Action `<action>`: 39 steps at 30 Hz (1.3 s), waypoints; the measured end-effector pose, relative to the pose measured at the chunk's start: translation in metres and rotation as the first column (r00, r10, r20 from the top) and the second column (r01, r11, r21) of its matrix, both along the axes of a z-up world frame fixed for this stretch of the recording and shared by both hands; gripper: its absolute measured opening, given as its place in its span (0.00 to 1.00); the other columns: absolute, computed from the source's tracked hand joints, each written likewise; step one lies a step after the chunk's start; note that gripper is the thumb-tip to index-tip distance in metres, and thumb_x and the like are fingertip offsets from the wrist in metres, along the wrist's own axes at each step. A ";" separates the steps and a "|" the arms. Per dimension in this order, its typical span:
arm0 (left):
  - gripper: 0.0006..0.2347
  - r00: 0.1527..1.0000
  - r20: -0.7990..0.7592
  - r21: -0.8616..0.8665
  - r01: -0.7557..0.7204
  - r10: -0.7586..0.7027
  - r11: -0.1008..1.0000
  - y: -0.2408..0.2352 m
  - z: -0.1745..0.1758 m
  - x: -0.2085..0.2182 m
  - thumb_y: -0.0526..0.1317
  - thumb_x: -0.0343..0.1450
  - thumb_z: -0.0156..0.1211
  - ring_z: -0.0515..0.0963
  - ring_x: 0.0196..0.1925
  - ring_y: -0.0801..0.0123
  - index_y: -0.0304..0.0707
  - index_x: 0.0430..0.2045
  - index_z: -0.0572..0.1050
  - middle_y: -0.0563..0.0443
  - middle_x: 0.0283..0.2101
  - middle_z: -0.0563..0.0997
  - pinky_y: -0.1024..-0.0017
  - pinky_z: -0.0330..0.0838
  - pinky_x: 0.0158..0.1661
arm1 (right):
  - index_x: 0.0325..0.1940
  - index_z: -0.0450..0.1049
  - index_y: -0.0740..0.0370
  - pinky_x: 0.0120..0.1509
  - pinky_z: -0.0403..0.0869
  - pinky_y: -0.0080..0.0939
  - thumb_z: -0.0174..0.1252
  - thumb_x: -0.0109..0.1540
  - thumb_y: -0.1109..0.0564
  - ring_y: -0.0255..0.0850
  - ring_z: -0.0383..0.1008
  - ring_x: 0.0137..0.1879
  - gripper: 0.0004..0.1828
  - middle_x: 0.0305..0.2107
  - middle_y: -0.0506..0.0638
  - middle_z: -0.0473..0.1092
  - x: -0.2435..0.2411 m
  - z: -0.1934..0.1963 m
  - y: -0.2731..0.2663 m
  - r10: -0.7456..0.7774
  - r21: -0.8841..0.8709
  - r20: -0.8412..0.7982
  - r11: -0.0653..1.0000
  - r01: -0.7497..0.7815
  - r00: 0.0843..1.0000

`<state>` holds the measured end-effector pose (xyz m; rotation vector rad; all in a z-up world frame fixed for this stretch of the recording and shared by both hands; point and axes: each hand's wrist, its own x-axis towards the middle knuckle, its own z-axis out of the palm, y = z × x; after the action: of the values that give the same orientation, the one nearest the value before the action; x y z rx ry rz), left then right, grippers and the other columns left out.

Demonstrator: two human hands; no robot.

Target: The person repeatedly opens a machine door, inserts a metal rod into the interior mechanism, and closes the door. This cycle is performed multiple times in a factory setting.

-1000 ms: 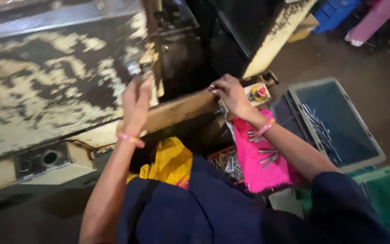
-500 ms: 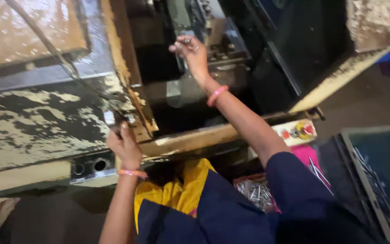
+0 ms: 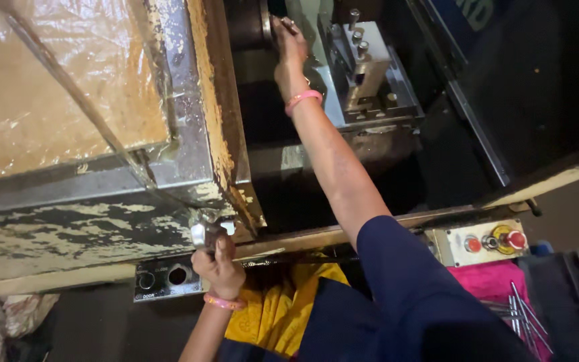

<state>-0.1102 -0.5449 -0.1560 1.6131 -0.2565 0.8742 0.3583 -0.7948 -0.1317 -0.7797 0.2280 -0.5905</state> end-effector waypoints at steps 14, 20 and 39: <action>0.17 0.997 0.003 0.026 -0.075 0.075 0.997 0.011 -0.039 0.007 0.46 0.77 0.52 0.69 0.19 0.76 0.31 0.21 0.72 0.54 0.17 0.71 0.74 0.58 0.24 | 0.43 0.66 0.61 0.32 0.71 0.42 0.49 0.71 0.48 0.38 0.65 0.24 0.13 0.23 0.47 0.66 -0.004 0.008 -0.044 0.054 0.513 0.380 0.818 -0.259 0.923; 0.19 0.997 -0.046 -0.118 -0.063 0.058 0.991 0.003 -0.043 0.004 0.49 0.77 0.54 0.68 0.18 0.79 0.36 0.17 0.69 0.58 0.15 0.69 0.77 0.54 0.22 | 0.44 0.71 0.60 0.19 0.53 0.35 0.46 0.70 0.42 0.32 0.55 0.18 0.19 0.20 0.45 0.65 -0.054 0.012 -0.028 0.197 -0.012 0.215 0.980 -0.199 0.957; 0.15 0.988 -0.062 -0.015 -0.143 0.142 0.990 0.004 -0.036 0.001 0.44 0.78 0.54 0.70 0.22 0.75 0.30 0.25 0.73 0.53 0.21 0.75 0.73 0.63 0.27 | 0.32 0.71 0.56 0.16 0.51 0.33 0.43 0.66 0.26 0.29 0.56 0.16 0.32 0.14 0.39 0.57 -0.003 -0.003 -0.031 0.168 -0.340 -0.196 0.912 -0.228 0.966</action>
<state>-0.1088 -0.5411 -0.1918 1.6521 -0.0900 0.9319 0.3556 -0.8259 -0.1351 -1.1962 0.1885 -0.3769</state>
